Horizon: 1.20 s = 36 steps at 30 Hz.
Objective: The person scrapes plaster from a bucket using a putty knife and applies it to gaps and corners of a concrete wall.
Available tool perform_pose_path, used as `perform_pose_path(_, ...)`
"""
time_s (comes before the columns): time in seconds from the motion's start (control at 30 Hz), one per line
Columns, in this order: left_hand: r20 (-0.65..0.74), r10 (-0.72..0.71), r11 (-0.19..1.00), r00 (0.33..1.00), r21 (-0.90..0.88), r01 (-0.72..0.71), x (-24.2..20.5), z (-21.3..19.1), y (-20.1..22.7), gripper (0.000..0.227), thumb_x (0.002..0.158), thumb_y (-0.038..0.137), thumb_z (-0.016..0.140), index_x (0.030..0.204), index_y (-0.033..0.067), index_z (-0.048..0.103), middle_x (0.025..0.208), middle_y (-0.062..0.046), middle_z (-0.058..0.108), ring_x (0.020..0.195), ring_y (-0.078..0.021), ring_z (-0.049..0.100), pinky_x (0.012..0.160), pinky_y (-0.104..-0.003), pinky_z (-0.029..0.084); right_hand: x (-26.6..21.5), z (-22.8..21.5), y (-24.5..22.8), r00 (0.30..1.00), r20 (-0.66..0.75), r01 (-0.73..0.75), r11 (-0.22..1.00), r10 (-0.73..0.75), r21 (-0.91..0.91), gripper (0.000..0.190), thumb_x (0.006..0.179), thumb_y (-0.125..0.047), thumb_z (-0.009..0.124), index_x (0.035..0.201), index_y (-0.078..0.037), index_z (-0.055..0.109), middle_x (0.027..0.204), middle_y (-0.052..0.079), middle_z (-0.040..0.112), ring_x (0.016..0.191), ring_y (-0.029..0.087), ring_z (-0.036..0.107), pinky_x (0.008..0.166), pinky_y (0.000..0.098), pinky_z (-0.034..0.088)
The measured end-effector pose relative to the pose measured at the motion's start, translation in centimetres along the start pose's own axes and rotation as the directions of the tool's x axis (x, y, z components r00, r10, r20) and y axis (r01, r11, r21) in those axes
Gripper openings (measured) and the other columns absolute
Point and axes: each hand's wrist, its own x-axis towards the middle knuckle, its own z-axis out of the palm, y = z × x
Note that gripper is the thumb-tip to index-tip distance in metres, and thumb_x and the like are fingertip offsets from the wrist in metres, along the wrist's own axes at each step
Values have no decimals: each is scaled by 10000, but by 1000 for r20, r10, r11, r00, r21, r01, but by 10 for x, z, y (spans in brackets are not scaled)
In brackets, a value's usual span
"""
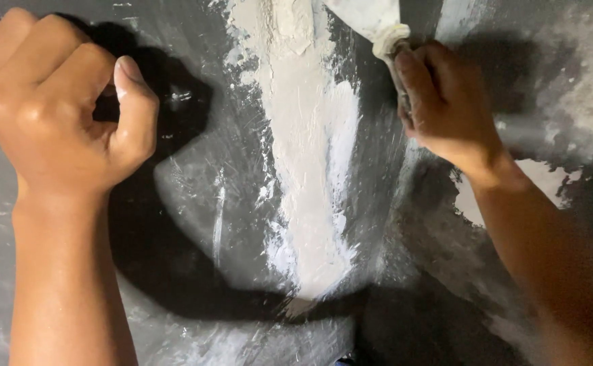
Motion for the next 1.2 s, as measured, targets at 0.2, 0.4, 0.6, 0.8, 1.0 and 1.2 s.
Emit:
perform_pose_path(0.2, -27, -2, 1000, 1000, 13, 3, 0, 1, -2, 273, 891, 74, 700, 735, 39, 478, 804, -79, 461, 744, -256, 406, 709, -347, 267, 3, 32, -23, 996, -62, -58, 998, 59, 14, 317, 1158, -259, 485, 920, -59, 549, 633, 58, 586, 468, 149, 570, 413, 309, 462)
perform_pose_path(0.4, -44, -2, 1000, 999, -1, 2, -3, 3, -2, 276, 872, 64, 688, 727, 43, 454, 827, -76, 471, 759, -249, 412, 723, -339, 279, -9, 56, 25, 963, -127, 195, 938, -239, -287, 249, 1164, -236, 553, 1076, -4, 534, 785, 159, 600, 627, 308, 566, 539, 407, 437)
perform_pose_path(0.6, -61, 4, 1000, 998, -22, -6, 0, 0, 0, 211, 828, 54, 694, 751, 44, 498, 804, -75, 462, 745, -248, 408, 712, -344, 275, -19, 55, 68, 982, 61, -188, 910, 178, 369, 296, 1146, -271, 485, 950, -57, 544, 678, 30, 473, 483, 139, 453, 422, 326, 358)
perform_pose_path(0.8, -53, -18, 999, 998, -29, 16, 1, -1, 1, 234, 847, 57, 705, 743, 40, 497, 800, -79, 463, 735, -253, 398, 705, -346, 274, 10, 39, 69, 999, -50, 32, 957, -18, 287, 287, 1153, -263, 393, 985, -80, 537, 637, -26, 465, 474, 90, 442, 404, 276, 365)
perform_pose_path(1.0, -24, 11, 1000, 1000, -25, -12, 1, -5, -2, 216, 872, 53, 718, 760, 19, 536, 805, -90, 472, 744, -258, 405, 709, -354, 272, 59, 52, 87, 923, -95, 347, 914, -373, -212, 479, 1247, -299, 390, 846, -66, 512, 612, 103, 444, 502, 255, 427, 541, 410, 362)
perform_pose_path(1.2, 6, -8, 996, 1000, -94, 8, -7, -4, 4, 194, 901, 37, 717, 782, -3, 569, 806, -105, 474, 748, -266, 406, 703, -358, 279, 22, 73, 108, 963, -150, 171, 940, -222, -294, 379, 1198, -287, 401, 1048, -17, 620, 872, 205, 631, 814, 457, 603, 700, 498, 476)
